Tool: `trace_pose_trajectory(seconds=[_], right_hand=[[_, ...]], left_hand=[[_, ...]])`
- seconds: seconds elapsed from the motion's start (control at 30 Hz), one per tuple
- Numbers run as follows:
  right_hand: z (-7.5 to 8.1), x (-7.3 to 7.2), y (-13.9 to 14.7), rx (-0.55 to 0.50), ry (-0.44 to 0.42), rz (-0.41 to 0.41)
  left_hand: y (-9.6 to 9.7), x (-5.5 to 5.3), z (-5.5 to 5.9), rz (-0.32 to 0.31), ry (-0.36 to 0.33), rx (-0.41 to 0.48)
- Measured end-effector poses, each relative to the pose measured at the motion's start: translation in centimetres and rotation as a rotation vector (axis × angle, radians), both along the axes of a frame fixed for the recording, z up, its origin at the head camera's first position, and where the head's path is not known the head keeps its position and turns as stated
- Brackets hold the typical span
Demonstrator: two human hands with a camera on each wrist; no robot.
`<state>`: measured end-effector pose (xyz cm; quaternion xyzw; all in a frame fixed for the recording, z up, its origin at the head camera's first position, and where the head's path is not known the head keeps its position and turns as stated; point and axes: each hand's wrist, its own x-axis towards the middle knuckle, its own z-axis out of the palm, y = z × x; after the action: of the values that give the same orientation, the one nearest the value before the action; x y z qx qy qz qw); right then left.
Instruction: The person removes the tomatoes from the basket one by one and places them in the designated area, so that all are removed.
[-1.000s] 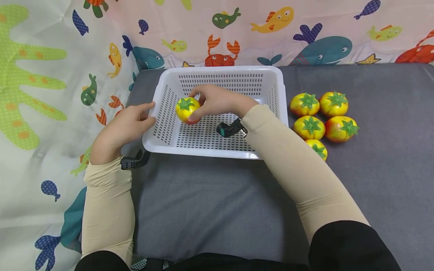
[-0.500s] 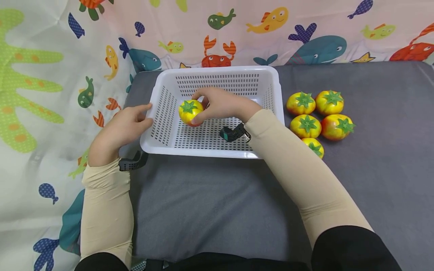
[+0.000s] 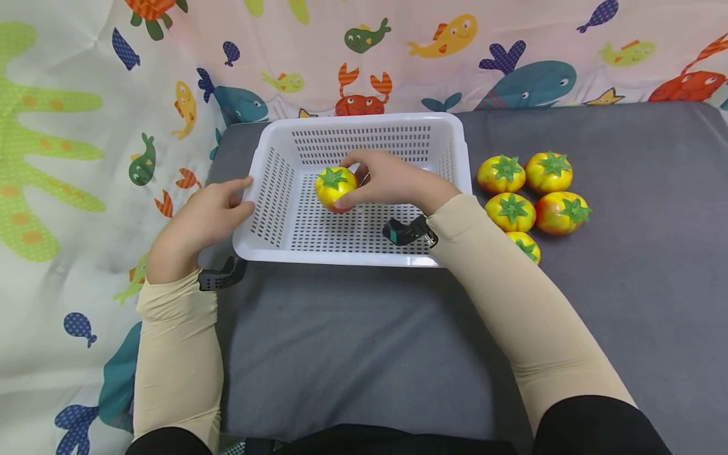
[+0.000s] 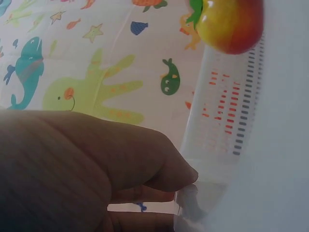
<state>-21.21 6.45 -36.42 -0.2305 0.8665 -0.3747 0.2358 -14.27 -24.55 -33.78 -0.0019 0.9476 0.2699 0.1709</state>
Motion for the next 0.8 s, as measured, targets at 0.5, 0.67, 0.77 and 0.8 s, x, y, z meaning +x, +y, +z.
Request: trace_pose_trajectory(seconds=[0.5, 0.67, 0.77, 0.8], right_hand=[[1.6, 1.7, 1.7, 0.025, 0.047, -0.035], [2.2, 2.1, 2.7, 0.023, 0.074, -0.041], [2.3, 2.4, 3.3, 0.019, 0.085, -0.045], [2.3, 2.4, 3.5, 0.015, 0.085, -0.046]], left_hand=[[0.4, 0.1, -0.1, -0.001, 0.012, -0.013], [0.6, 0.2, 0.0, -0.002, 0.020, -0.021], [0.6, 0.3, 0.1, 0.003, 0.019, -0.024], [0.5, 0.4, 0.1, 0.004, 0.017, -0.024]])
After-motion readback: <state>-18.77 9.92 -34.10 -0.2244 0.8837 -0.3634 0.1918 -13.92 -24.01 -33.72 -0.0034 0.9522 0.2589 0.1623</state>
